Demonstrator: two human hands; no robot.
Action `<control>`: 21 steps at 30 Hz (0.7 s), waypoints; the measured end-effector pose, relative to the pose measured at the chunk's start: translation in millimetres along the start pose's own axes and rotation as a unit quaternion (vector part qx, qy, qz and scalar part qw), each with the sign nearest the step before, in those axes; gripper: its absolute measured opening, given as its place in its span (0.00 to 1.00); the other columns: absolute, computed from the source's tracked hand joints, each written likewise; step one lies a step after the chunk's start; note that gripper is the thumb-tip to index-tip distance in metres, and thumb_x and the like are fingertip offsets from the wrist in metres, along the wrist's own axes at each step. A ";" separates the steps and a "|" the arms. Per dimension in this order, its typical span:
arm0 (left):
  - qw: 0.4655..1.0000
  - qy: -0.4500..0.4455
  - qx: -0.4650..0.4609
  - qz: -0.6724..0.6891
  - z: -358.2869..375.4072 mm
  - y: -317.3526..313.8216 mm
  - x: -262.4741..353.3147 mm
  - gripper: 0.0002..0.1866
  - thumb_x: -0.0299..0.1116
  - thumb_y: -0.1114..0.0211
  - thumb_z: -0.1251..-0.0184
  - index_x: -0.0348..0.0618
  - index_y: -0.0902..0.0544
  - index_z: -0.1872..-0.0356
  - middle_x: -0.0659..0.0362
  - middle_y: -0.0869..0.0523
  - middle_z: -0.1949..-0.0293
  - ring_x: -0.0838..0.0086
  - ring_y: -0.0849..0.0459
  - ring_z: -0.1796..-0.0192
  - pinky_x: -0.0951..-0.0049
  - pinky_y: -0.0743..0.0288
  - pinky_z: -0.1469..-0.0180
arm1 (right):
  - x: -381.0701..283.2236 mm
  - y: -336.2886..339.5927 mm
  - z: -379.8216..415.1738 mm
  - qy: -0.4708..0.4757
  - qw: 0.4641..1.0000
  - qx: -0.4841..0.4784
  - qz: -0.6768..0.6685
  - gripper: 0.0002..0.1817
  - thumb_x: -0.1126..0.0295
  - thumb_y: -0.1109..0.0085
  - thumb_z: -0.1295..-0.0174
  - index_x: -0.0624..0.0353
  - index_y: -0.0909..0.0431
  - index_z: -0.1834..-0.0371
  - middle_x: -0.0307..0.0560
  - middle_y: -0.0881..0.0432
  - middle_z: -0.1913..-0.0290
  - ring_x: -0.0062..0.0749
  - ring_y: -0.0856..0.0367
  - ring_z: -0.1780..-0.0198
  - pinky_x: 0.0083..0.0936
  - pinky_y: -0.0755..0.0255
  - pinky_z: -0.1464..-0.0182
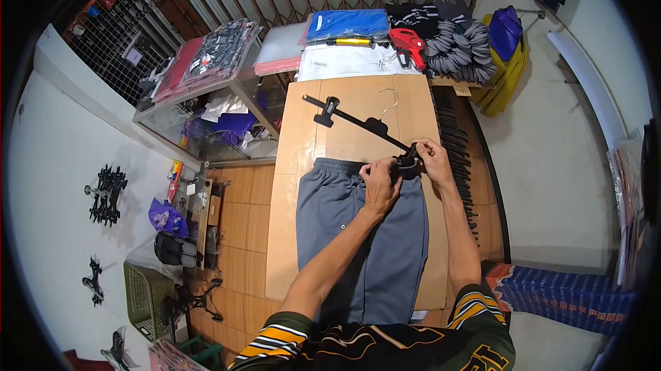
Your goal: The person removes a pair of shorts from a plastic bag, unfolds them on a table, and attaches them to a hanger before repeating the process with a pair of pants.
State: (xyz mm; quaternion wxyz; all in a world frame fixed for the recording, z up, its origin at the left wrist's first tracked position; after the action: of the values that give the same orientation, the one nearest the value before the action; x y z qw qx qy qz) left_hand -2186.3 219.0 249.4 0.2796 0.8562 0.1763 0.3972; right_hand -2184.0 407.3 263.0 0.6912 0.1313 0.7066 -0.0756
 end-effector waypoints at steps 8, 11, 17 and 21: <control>1.000 -0.014 0.006 -0.005 -1.6 0.5 1.8 0.27 0.28 0.22 0.49 0.47 0.24 0.47 0.60 0.17 0.52 0.64 0.21 0.47 0.56 0.41 0.42 | -12.8 5.1 0.5 0.064 0.991 -0.027 0.113 0.10 0.67 0.41 0.25 0.63 0.15 0.57 0.31 0.21 0.71 0.13 0.27 0.70 0.17 0.32 0.66; 1.000 0.002 -0.002 0.006 -0.8 1.6 1.5 0.27 0.28 0.22 0.49 0.46 0.24 0.47 0.59 0.17 0.52 0.63 0.21 0.46 0.55 0.41 0.41 | -22.5 2.3 -0.9 0.061 0.986 -0.035 0.154 0.11 0.67 0.40 0.27 0.65 0.16 0.57 0.38 0.18 0.71 0.20 0.23 0.68 0.21 0.28 0.63; 1.000 0.023 -0.005 -0.008 1.4 1.6 -0.4 0.26 0.28 0.23 0.47 0.45 0.24 0.47 0.60 0.18 0.52 0.64 0.21 0.44 0.53 0.41 0.38 | -30.1 -8.3 0.9 0.083 0.976 -0.060 0.190 0.12 0.68 0.42 0.29 0.67 0.17 0.56 0.51 0.14 0.66 0.34 0.16 0.63 0.31 0.24 0.56; 1.000 0.019 0.006 -0.003 1.4 0.1 -2.1 0.28 0.31 0.22 0.47 0.45 0.24 0.45 0.58 0.17 0.50 0.63 0.21 0.43 0.54 0.41 0.38 | -34.7 -10.9 3.6 0.080 0.976 -0.052 0.193 0.12 0.67 0.43 0.28 0.67 0.18 0.55 0.56 0.14 0.64 0.39 0.15 0.61 0.32 0.24 0.53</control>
State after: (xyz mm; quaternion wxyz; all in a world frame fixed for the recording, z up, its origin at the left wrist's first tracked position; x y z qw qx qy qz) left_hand -2186.5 217.3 247.6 0.2720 0.8497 0.1862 0.4116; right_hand -2183.3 393.0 296.6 0.6395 0.2352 0.7241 0.1068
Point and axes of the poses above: each hand's wrist, its own z-axis away from the middle knuckle, its own y-axis out of the back of the hand, x = y × z, the point moved 2 cm from there along -z, towards the middle knuckle
